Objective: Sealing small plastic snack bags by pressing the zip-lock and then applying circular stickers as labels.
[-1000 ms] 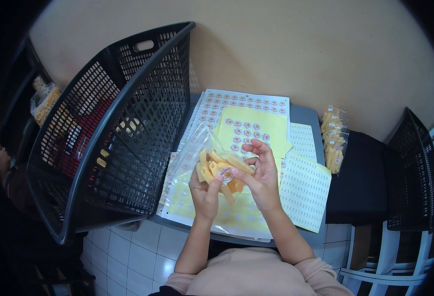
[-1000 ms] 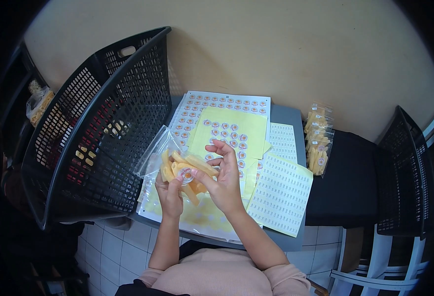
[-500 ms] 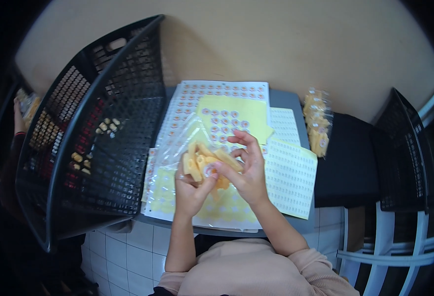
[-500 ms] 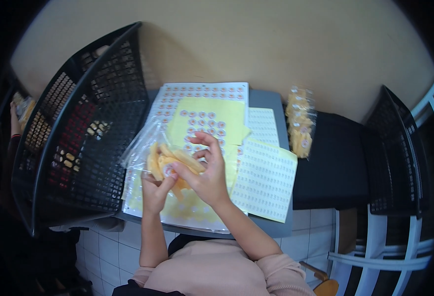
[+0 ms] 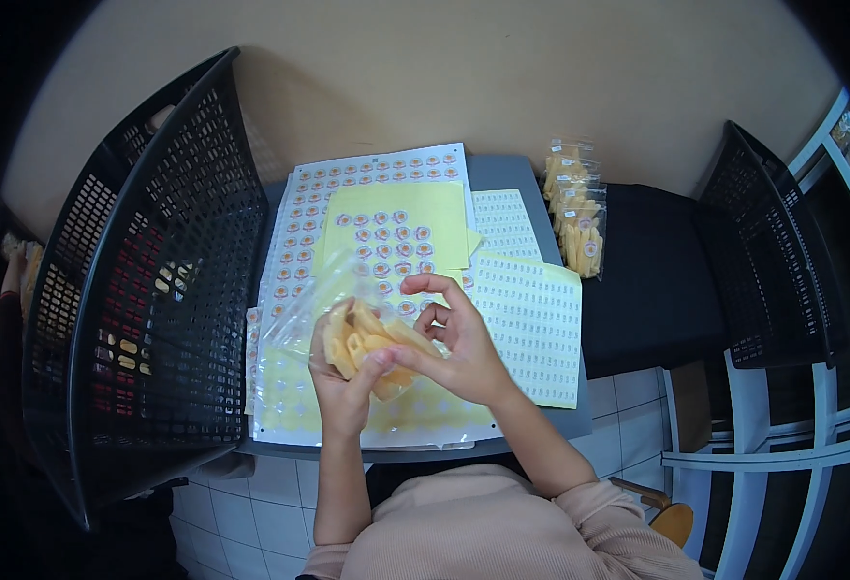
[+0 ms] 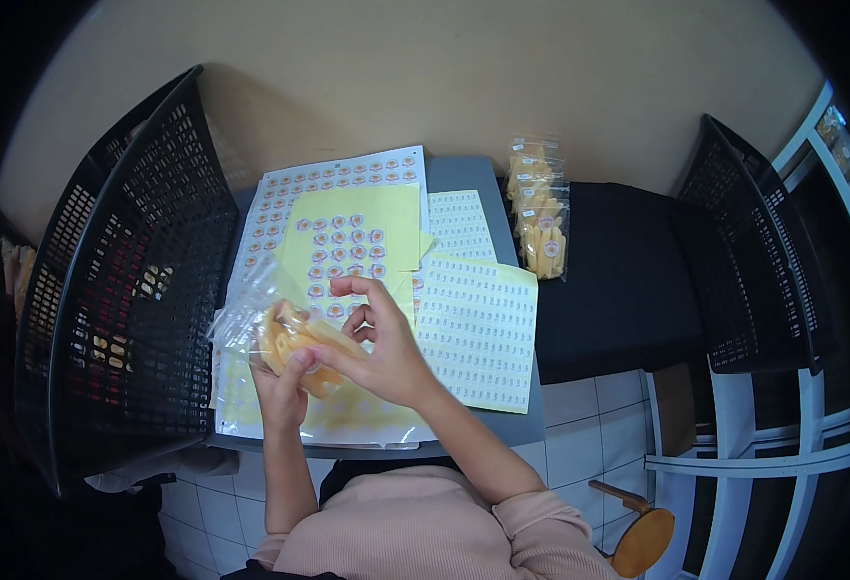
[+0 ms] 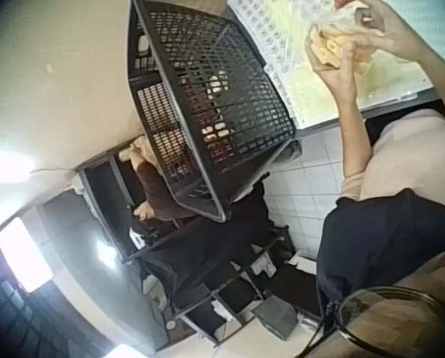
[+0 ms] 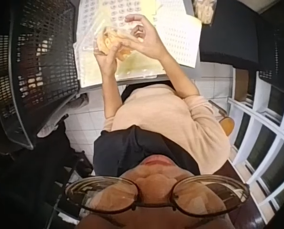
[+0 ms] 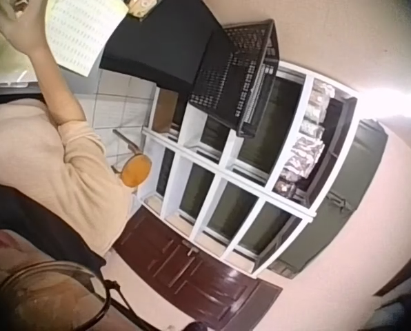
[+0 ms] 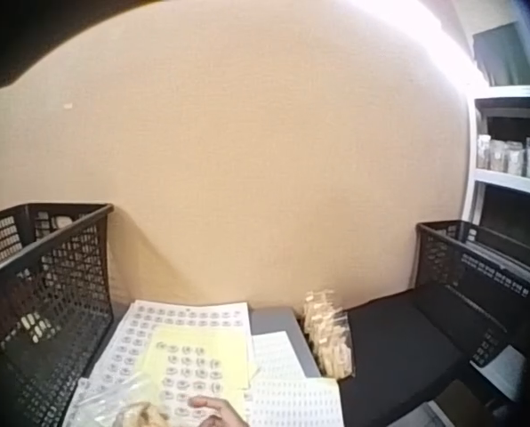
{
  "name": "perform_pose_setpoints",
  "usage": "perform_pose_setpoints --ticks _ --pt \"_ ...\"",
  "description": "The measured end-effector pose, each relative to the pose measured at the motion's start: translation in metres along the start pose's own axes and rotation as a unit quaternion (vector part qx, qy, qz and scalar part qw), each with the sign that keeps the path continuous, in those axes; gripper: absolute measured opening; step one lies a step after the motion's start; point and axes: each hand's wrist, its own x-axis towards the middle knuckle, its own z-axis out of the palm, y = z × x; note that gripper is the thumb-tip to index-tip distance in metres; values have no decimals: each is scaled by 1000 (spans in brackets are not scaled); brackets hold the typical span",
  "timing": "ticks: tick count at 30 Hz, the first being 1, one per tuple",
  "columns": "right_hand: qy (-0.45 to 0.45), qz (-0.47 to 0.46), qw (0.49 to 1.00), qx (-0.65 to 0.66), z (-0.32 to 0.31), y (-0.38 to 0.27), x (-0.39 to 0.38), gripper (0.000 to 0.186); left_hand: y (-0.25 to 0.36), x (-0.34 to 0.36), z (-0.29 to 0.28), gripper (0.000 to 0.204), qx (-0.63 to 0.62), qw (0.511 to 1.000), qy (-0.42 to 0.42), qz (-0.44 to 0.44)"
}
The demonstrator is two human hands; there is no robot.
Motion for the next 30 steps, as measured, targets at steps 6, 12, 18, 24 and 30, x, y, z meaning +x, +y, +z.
perform_pose_setpoints --ticks 6,12,18,24,30 --pt "197 -52 922 -330 -107 8 -4 33 -9 -5 -4 62 -51 997 -7 -62" --pt "204 5 799 -566 -163 42 -20 32 -18 -3 -7 64 -148 985 34 -80" --pt "169 0 799 -577 -160 60 -15 36 -12 -5 -7 63 -92 994 35 -40" --pt "186 -3 818 -544 -157 57 -15 39 -12 -5 -11 62 -100 992 62 -53" --pt "199 -39 814 -545 -161 64 -17 34 -10 -3 -16 61 -105 991 69 -51"
